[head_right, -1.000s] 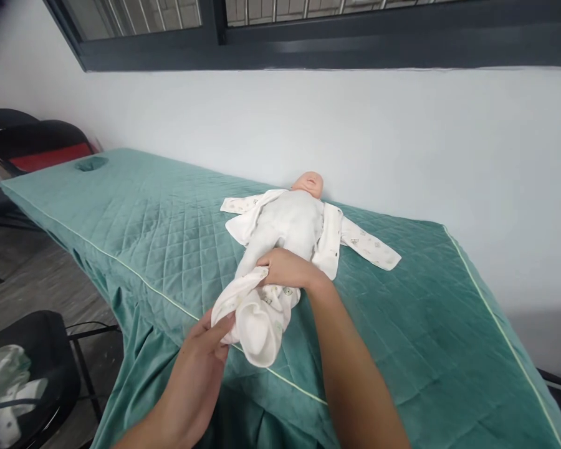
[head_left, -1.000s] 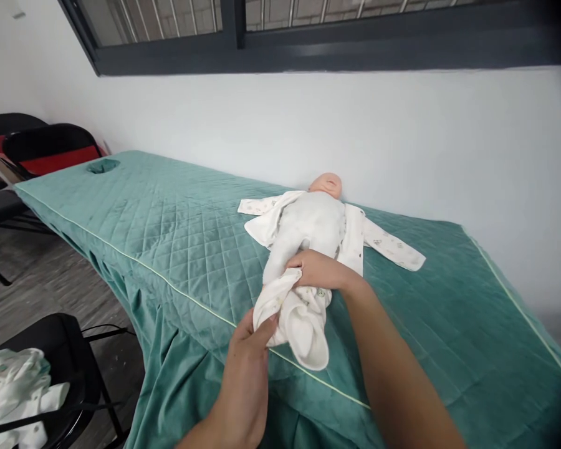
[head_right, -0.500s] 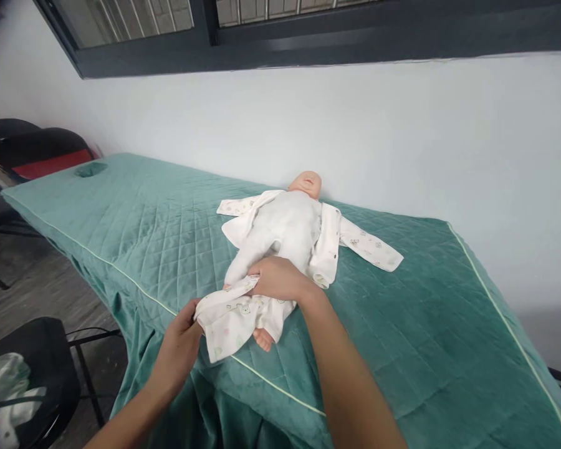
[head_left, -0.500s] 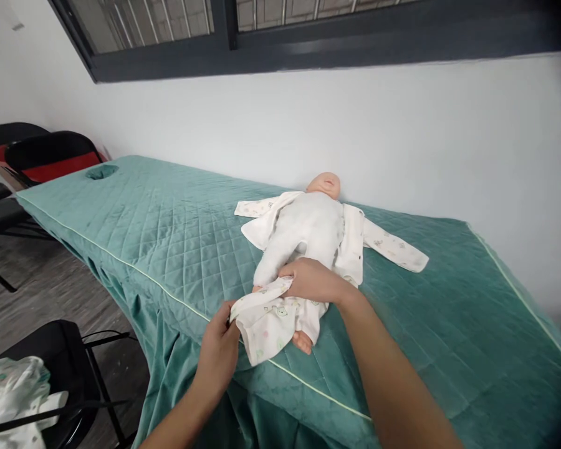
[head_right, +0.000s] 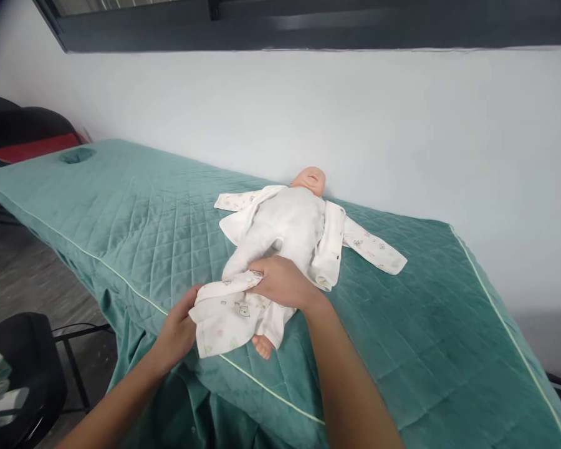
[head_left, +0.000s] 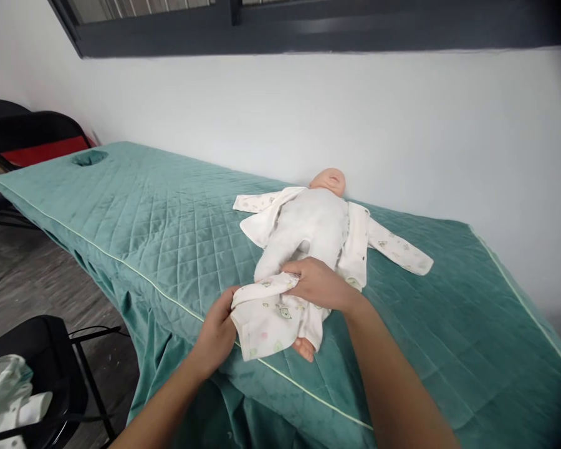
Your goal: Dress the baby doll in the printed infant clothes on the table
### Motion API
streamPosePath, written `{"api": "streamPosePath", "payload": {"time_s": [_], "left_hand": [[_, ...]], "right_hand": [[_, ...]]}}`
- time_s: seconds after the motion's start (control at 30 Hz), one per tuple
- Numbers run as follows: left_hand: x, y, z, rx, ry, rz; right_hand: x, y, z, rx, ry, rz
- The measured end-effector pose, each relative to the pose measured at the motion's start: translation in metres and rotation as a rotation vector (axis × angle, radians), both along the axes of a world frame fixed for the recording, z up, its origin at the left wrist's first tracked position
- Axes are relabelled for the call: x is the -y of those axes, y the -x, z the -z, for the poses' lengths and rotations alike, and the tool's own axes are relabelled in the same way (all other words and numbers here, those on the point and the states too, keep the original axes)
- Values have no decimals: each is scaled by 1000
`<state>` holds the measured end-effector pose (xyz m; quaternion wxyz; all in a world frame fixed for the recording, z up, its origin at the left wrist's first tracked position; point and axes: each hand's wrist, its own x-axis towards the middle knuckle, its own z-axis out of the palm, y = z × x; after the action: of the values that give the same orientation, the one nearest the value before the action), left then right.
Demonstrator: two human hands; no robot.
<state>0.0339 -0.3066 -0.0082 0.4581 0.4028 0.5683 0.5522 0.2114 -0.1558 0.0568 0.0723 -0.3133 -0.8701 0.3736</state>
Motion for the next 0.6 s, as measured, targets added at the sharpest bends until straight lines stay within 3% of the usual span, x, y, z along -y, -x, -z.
{"api": "streamPosePath", "payload": {"time_s": [0.23,0.37,0.6], "left_hand": [[-36,27,0,-326,-218,51],[-60,32,-8,-281,-300,56],[-103,46,-5,-170,-193,285]], "right_hand": [[-3,-1,2,-41,93,9],[-3,-2,-1,-56,121,48],[-5,0,-1,-25,14,166]]}}
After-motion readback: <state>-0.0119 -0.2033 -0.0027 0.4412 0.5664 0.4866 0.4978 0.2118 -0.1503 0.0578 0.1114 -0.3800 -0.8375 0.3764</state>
